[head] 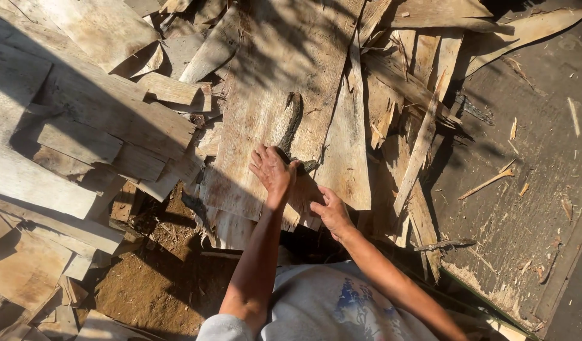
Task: Sorting and moving large wood shavings and veneer pieces in a workshop environment.
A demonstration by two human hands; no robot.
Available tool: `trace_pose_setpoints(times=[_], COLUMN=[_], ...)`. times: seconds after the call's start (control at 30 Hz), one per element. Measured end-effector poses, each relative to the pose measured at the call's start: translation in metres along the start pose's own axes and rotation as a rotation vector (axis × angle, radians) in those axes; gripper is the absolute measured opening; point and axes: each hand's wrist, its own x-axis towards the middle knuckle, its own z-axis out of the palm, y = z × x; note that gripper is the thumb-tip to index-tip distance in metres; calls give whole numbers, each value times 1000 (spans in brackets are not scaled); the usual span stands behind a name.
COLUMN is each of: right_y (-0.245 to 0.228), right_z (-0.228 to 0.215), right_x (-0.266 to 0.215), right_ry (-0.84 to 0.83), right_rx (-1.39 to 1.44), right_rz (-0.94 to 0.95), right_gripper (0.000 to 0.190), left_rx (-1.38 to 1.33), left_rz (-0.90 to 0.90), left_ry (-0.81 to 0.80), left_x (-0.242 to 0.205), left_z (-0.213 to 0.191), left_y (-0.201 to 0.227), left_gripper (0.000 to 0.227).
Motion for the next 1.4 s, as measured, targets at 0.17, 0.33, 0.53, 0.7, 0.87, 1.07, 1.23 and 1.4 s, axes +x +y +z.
trace_pose_setpoints(times=[0.17,0.33,0.53,0.7,0.87,1.07,1.23,1.4], right_y=[-17,-70,-23,-55,-146,-156,-54,-17], right_z=[-4,-5,-49,-112,-269,-236,-72,-14], right_x=[12,-12,-11,-51,-138,-108,-14,33], right_ry=[40,84,166,293,652,789,187,122], right_rx=[44,266,298,361,611,617,265,-53], right_rz=[71,127,-55,175,-463,-750,-132,-49], right_gripper=[77,73,49,27,37,70,61,83], left_rx=[-113,-519,-916,-602,-156,128,-123,-10], left_rz=[187,77,396,439,193,-260,-413,-460], left_ry=[164,-227,-543,-724,-214,5,-57,-144], left_x=[2,-45,-96,-96,-66,-39,-36,-33], left_z=[68,-69,-126,-128,-71,-111,-114,-166], left_y=[-42,42,94,99,-22,-118,-147,-105], left_gripper=[64,5,19,45,63,82,90,39])
